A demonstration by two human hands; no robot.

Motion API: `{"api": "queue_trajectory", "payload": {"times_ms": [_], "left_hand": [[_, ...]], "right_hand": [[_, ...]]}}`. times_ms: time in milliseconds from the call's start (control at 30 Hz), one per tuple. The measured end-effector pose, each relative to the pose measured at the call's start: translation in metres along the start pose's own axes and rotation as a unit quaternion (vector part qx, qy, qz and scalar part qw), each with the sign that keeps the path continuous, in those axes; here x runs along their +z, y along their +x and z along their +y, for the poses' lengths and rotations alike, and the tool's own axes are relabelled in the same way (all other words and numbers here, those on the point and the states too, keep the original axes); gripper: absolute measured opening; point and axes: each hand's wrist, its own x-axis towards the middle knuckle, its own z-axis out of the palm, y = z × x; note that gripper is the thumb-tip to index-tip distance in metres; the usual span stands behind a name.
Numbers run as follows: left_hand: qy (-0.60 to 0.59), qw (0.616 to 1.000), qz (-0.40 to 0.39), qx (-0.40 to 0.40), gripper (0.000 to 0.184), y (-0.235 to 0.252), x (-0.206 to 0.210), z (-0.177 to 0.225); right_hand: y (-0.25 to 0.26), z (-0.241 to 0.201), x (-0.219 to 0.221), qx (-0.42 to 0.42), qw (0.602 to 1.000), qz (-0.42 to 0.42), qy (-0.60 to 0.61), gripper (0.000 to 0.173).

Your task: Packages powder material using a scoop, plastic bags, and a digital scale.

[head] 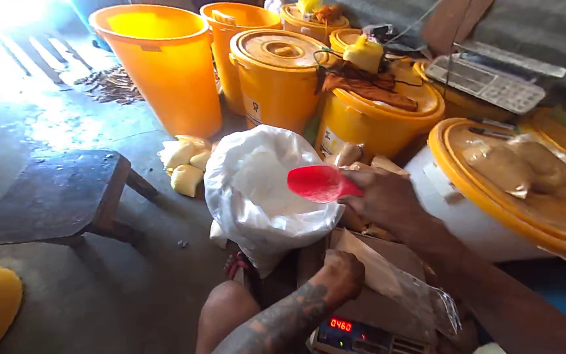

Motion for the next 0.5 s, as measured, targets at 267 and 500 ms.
{"api": "queue_trajectory", "payload": {"times_ms": [267, 500], "left_hand": [[-0.053, 0.998, -0.008, 0.043, 0.034, -0.036, -0.003, 0.001], [-0.062, 0.996, 0.007, 0.059, 0.034, -0.008, 0.033, 0.003]], "right_hand": [[0.141, -0.096, 0.146, -0.015, 0.975, -0.220, -0.016, 0.036], [0.138, -0.081, 0.144, 0.012, 0.970, -0.228, 0.081, 0.046]]}}
